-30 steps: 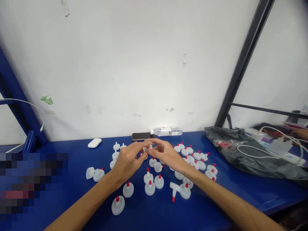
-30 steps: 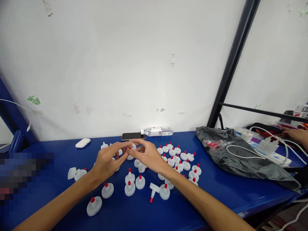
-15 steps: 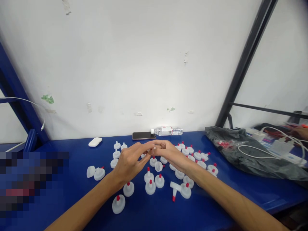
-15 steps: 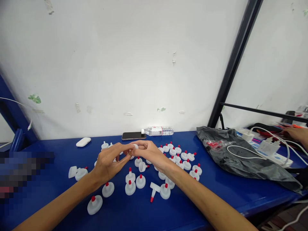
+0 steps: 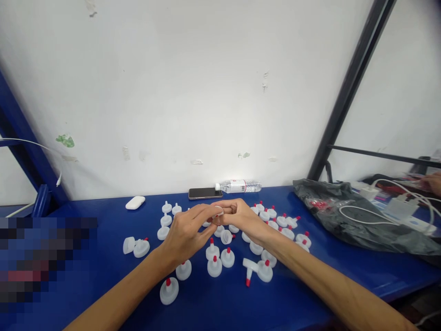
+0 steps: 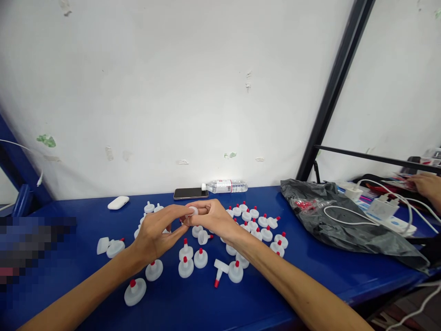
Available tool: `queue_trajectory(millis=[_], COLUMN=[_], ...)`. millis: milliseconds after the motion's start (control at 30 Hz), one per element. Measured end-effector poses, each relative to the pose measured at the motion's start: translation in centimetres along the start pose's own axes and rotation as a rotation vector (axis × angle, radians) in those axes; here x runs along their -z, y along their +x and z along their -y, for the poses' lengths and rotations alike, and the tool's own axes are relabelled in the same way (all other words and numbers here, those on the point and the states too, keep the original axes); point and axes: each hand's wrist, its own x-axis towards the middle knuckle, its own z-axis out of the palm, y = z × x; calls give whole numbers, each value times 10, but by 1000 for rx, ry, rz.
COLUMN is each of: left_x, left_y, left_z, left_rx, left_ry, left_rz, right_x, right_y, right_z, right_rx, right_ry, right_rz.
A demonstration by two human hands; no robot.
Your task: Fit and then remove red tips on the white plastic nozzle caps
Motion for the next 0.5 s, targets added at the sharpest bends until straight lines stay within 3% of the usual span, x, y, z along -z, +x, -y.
queue_trajectory(millis=[500], left_x=[-1], left_y=[0], left_z=[1], left_rx=[1], left_ry=[34], left_rz=[0], right_x=[-2], right_y=[-1], right_z=[3], right_rx=[-48], right_ry=[21], right_rz=[-8])
